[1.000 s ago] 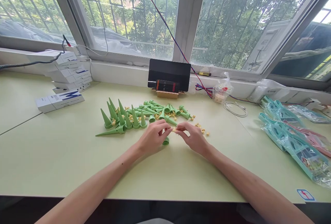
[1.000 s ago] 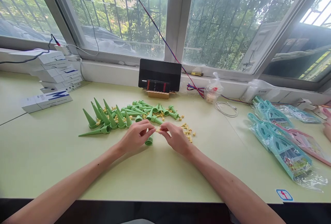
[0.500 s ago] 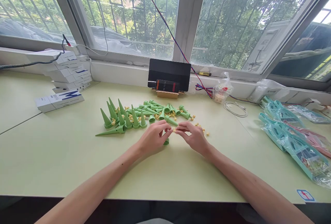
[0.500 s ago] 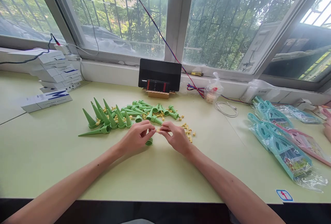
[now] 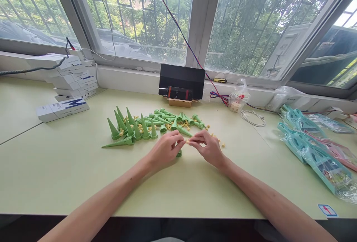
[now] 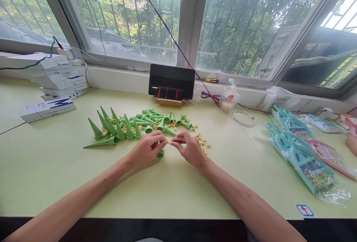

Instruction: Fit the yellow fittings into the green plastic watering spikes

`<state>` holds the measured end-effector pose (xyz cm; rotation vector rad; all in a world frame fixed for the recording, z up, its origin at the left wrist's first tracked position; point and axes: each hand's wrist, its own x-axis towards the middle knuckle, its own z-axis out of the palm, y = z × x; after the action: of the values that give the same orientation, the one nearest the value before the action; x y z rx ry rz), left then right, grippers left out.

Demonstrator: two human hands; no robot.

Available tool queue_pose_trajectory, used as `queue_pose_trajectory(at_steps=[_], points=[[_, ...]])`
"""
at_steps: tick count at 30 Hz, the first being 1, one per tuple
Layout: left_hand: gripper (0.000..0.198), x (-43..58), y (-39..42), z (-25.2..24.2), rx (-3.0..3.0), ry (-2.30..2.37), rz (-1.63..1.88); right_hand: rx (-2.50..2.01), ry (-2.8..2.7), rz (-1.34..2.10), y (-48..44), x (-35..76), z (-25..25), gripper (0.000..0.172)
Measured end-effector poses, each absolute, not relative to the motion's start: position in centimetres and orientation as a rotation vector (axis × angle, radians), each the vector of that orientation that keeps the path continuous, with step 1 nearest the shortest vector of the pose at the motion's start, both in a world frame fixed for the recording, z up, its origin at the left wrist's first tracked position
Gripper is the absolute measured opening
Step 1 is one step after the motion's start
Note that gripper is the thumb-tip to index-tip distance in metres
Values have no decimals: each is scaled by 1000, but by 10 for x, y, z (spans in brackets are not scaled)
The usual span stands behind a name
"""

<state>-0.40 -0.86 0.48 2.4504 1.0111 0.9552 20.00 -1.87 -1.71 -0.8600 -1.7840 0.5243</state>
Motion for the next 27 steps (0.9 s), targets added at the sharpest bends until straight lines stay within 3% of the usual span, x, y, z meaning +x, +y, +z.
queue_pose_trajectory(at_steps=[10,19,27], points=[[24,-4,-9,4,2450,985,970,-903,-1890,524,-17,202,-17,33],[24,-3,-10,3,2470,951,981,-896,-2157,313,-18,203,-17,18],[18,-3,-5,4,2309,1178,1151,-926,-2063,270,-16,205,-18,17]])
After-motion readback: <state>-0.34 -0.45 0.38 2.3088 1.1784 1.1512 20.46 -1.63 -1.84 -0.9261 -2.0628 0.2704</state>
